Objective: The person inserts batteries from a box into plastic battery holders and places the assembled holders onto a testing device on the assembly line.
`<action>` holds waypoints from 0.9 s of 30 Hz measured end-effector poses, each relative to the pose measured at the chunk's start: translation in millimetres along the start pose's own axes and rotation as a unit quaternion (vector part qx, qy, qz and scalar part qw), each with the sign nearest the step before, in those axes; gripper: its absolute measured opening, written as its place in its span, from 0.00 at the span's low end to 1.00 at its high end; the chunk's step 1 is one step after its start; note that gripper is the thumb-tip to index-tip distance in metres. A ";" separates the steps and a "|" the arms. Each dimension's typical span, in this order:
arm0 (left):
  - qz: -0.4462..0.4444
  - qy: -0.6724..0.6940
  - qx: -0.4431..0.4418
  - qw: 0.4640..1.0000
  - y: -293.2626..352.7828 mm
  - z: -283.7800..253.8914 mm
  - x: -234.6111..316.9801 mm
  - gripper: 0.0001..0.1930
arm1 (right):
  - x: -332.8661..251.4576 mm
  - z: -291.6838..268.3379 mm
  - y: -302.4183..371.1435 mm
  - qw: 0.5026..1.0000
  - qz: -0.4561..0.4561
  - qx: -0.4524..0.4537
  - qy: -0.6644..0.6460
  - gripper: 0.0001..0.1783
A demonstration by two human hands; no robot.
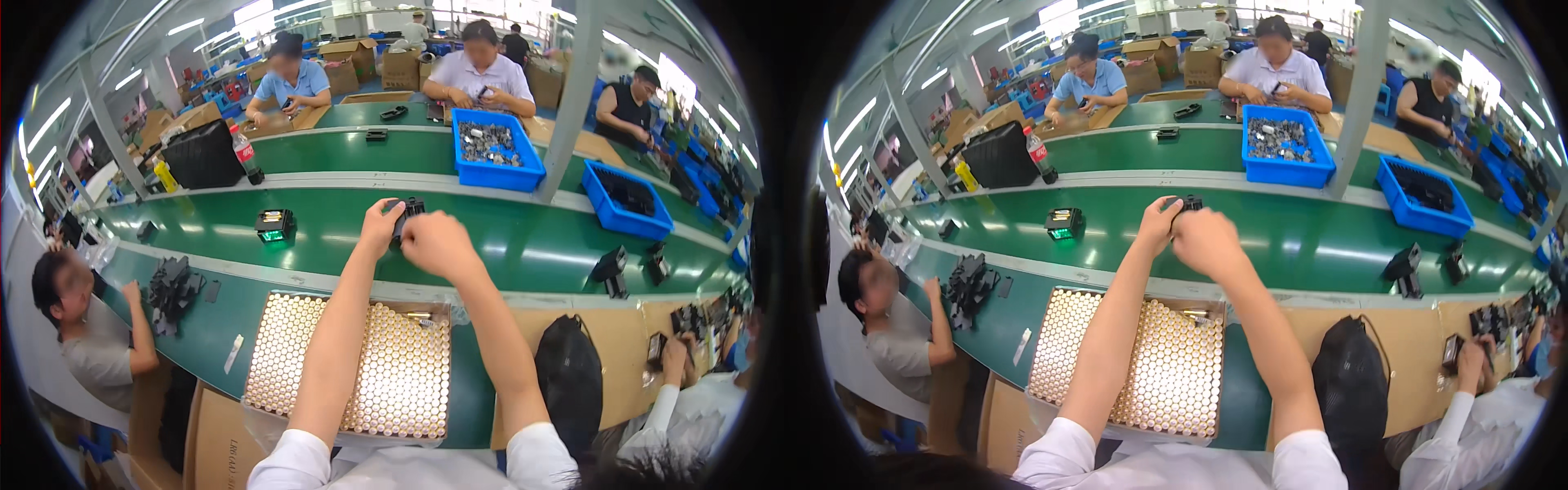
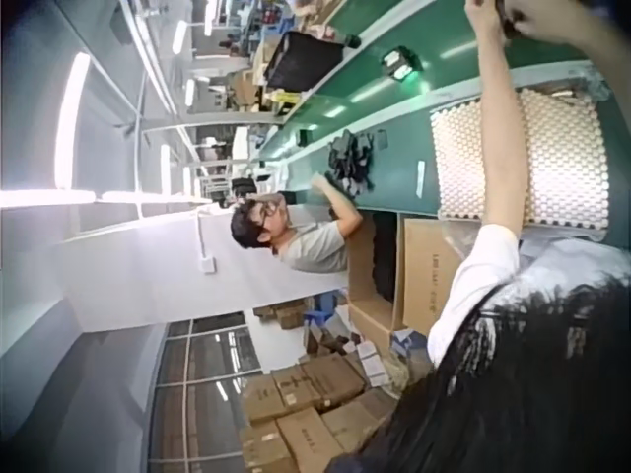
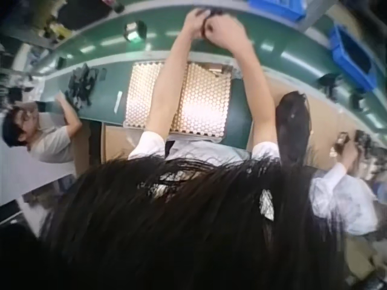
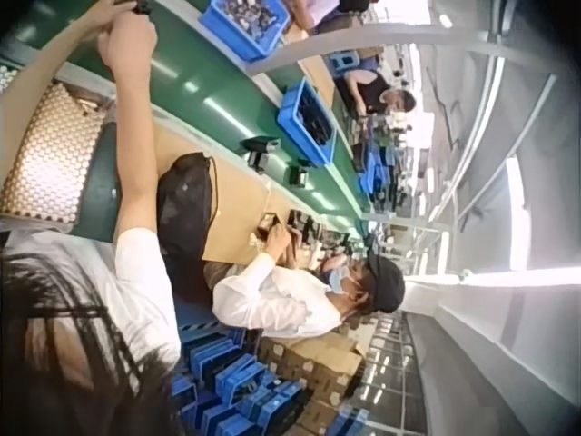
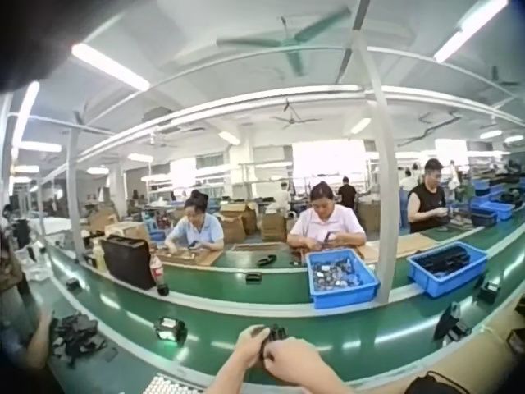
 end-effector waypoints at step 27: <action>0.033 -0.102 0.022 0.994 15.8 -7.3 5.1 0.13 | -2.0 49.4 58.5 0.915 -0.194 -0.285 0.210 0.07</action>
Point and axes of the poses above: each hand's wrist, its own y-axis away from the middle knuckle, its own z-axis out of the palm, x = y × z, the point moved 2 cm from there along -y, towards the middle knuckle, and after that the axes turned 14 degrees about z, right-handed, at the moved point
